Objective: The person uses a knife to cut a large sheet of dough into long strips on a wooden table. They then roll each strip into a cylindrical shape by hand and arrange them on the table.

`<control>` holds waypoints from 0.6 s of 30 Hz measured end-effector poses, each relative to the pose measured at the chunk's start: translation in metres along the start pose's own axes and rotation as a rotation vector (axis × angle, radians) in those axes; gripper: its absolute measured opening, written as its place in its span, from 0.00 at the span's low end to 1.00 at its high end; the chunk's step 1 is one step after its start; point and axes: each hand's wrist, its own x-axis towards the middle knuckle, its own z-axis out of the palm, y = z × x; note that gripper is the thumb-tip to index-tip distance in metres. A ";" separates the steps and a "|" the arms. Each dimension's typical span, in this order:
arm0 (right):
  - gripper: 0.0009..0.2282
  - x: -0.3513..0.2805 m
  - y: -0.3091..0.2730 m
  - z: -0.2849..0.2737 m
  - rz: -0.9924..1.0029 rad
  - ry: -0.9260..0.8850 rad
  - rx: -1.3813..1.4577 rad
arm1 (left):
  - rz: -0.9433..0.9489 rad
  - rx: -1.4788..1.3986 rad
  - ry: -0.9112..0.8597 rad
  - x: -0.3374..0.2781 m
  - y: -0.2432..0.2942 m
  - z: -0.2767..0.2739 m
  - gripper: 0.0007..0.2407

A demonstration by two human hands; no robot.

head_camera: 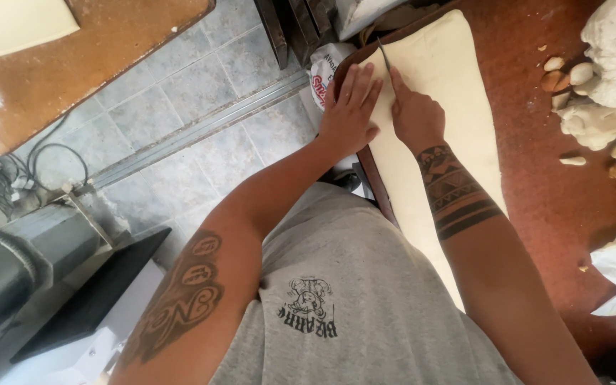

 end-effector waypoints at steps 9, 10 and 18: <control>0.26 -0.002 -0.003 -0.007 0.006 0.018 0.124 | 0.055 0.047 -0.081 0.007 -0.007 -0.007 0.45; 0.26 -0.004 -0.004 -0.007 0.004 0.013 0.124 | 0.052 0.046 -0.084 0.007 -0.006 -0.005 0.45; 0.24 -0.004 -0.003 -0.001 -0.012 0.099 0.182 | 0.049 0.055 -0.105 0.012 -0.008 -0.008 0.48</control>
